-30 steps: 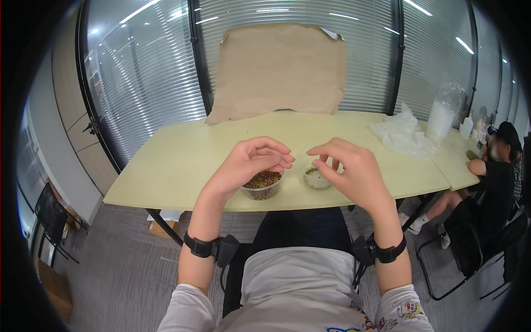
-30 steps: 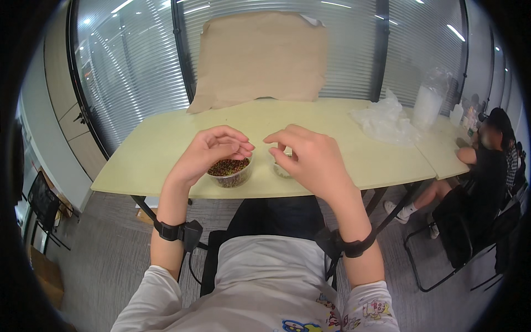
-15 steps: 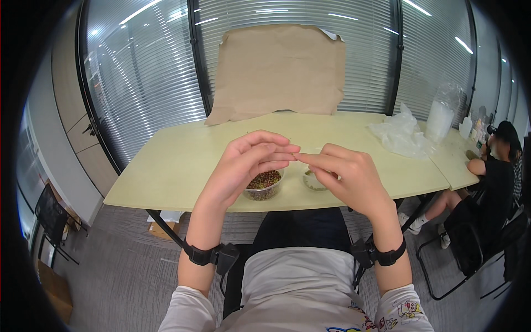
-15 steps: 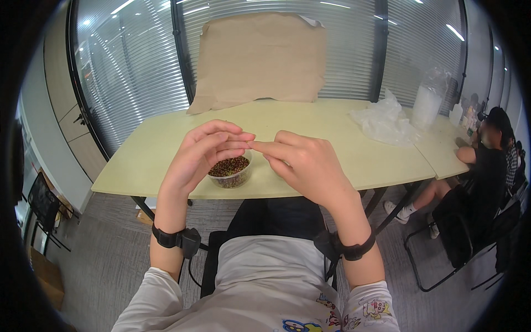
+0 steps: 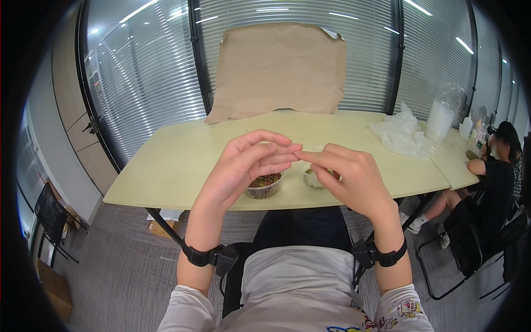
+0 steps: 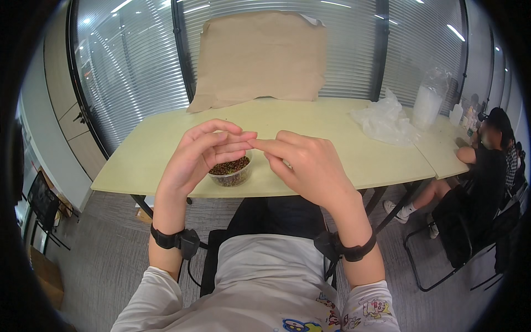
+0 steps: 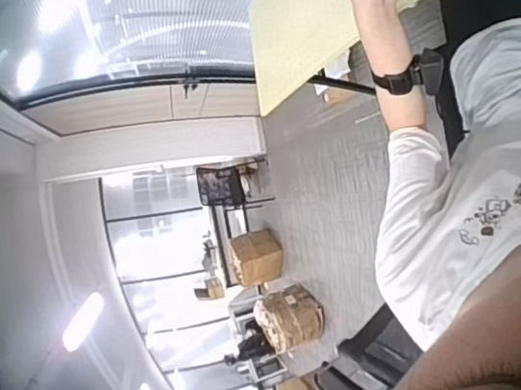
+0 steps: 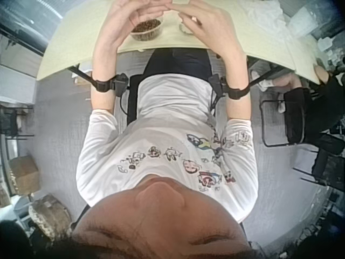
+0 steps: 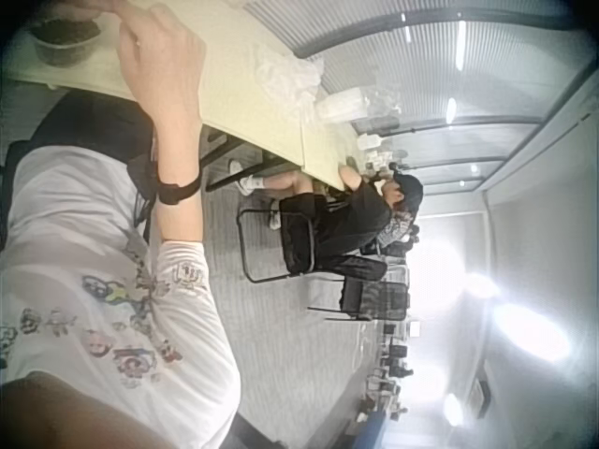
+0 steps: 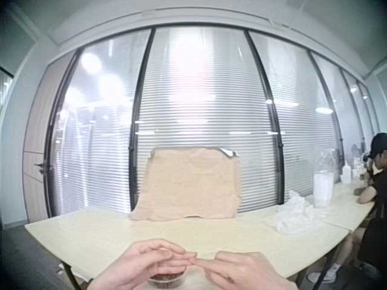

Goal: The person is sorting small green grains or seeds from one plastic container into another using their hands.

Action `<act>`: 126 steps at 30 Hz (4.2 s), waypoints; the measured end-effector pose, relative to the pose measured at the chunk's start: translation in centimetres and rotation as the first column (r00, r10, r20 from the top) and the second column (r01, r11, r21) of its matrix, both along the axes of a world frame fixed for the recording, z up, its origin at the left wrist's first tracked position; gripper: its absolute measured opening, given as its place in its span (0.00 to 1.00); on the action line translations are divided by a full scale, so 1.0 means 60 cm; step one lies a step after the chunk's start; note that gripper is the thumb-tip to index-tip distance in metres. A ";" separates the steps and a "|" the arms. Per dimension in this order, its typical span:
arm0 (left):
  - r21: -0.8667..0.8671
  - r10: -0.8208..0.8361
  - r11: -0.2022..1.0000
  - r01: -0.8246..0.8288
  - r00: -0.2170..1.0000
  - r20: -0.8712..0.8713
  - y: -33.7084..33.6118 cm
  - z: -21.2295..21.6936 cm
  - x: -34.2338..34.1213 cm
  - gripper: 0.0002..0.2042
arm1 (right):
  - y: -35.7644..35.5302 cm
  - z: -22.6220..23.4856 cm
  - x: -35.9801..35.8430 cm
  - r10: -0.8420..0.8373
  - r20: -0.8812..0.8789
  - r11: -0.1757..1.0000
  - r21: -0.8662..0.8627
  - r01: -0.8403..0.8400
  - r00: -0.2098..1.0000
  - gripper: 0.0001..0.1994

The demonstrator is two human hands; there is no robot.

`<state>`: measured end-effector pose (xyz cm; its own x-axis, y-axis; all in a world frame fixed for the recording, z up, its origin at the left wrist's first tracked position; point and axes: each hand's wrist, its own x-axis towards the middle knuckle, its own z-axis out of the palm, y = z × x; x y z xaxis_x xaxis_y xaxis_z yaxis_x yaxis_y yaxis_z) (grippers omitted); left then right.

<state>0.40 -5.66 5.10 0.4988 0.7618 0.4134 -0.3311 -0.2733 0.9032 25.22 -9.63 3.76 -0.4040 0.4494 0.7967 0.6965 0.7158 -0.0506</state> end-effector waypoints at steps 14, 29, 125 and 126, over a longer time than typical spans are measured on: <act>0.076 -0.021 0.997 0.030 0.992 -0.125 -0.020 0.004 0.005 0.12 | -0.007 0.002 -0.002 0.096 -0.018 0.995 -0.020 -0.096 0.995 0.03; 0.100 -0.015 0.994 0.032 0.986 -0.165 -0.025 0.008 0.005 0.12 | -0.007 0.002 0.002 0.094 -0.005 0.995 -0.011 -0.094 0.996 0.06; 0.573 0.486 0.820 -0.003 0.533 -0.693 0.095 -0.102 -0.016 0.24 | -0.061 0.016 -0.023 0.199 -0.027 0.968 0.161 -0.192 0.980 0.06; 0.637 0.532 0.763 -0.111 0.668 -0.521 0.082 -0.110 -0.010 0.24 | -0.075 0.015 -0.029 0.192 0.000 0.962 0.196 -0.188 0.981 0.06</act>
<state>-0.21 -0.73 -1.53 0.5529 0.6947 0.4602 0.4741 -0.7164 0.5119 23.45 -14.14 4.63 -0.4509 0.2018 0.8695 0.5470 0.8322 0.0904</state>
